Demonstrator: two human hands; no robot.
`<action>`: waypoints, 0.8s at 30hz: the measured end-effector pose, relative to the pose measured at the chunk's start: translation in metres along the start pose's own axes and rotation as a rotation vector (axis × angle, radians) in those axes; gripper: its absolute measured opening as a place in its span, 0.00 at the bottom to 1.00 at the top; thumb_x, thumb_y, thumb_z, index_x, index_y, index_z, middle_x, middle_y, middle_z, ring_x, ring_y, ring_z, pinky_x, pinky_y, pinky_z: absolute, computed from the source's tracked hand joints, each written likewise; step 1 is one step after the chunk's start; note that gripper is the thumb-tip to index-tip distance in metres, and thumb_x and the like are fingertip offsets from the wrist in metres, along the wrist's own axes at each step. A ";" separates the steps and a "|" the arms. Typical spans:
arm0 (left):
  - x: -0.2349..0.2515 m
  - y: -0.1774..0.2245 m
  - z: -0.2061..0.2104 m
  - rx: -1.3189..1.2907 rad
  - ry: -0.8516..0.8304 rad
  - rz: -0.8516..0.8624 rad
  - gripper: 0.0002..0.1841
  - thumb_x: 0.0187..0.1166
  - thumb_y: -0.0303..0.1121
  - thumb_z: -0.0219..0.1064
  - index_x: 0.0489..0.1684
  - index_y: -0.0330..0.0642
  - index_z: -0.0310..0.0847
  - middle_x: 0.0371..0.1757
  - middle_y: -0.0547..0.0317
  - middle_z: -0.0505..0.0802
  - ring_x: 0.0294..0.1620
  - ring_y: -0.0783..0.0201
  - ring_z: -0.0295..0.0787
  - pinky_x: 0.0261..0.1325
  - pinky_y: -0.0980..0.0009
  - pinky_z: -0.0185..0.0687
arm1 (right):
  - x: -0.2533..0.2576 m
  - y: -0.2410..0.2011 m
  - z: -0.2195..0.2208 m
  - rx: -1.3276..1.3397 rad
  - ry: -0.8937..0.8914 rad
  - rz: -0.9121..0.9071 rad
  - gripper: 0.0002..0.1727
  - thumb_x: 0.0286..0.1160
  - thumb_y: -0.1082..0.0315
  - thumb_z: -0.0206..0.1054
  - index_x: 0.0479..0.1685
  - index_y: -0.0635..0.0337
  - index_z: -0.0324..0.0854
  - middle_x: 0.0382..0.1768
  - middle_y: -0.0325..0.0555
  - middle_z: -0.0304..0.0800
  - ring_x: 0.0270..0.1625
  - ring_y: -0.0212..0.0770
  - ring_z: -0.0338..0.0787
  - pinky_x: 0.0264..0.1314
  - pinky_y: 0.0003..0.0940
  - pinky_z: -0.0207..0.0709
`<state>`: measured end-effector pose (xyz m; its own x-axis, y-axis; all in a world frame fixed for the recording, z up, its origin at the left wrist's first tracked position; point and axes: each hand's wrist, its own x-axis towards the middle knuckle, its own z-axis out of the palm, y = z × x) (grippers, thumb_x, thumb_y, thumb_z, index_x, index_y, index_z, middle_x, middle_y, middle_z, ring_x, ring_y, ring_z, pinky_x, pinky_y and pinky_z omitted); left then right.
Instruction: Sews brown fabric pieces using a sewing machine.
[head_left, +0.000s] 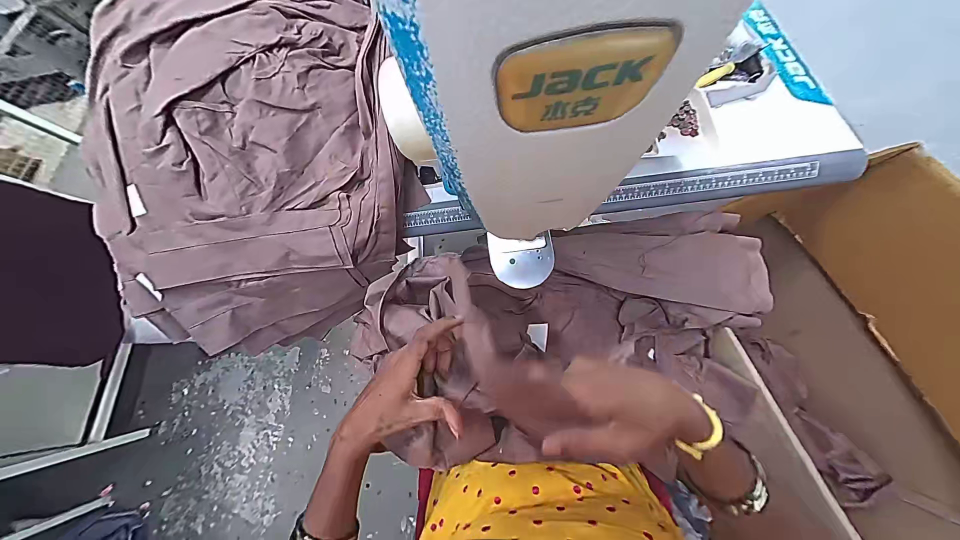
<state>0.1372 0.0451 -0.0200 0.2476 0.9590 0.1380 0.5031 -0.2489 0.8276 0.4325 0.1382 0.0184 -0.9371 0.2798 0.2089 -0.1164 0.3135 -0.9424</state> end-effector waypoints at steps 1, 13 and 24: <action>0.002 0.004 -0.001 0.015 -0.015 0.016 0.53 0.63 0.71 0.71 0.89 0.50 0.59 0.45 0.68 0.89 0.42 0.81 0.83 0.48 0.78 0.83 | 0.005 -0.007 0.011 -0.043 -0.121 0.020 0.19 0.80 0.58 0.66 0.55 0.67 0.82 0.18 0.45 0.81 0.20 0.39 0.84 0.22 0.40 0.79; -0.028 0.015 -0.014 -0.436 1.085 -0.350 0.11 0.87 0.24 0.50 0.60 0.32 0.73 0.49 0.61 0.88 0.53 0.78 0.84 0.62 0.80 0.77 | -0.020 0.012 0.009 0.398 -0.242 0.102 0.33 0.78 0.46 0.66 0.72 0.62 0.74 0.34 0.43 0.86 0.27 0.28 0.79 0.29 0.24 0.74; -0.032 0.017 -0.008 -0.077 0.980 -0.645 0.20 0.79 0.25 0.61 0.63 0.15 0.70 0.55 0.38 0.87 0.57 0.65 0.84 0.64 0.72 0.78 | 0.004 0.083 0.019 -0.084 0.148 0.223 0.17 0.72 0.70 0.73 0.60 0.64 0.86 0.60 0.57 0.90 0.64 0.47 0.87 0.70 0.43 0.78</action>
<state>0.1314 0.0115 -0.0061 -0.7943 0.6074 0.0131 0.2429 0.2976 0.9233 0.4129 0.1478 -0.0646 -0.8774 0.4780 0.0400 0.1210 0.3012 -0.9458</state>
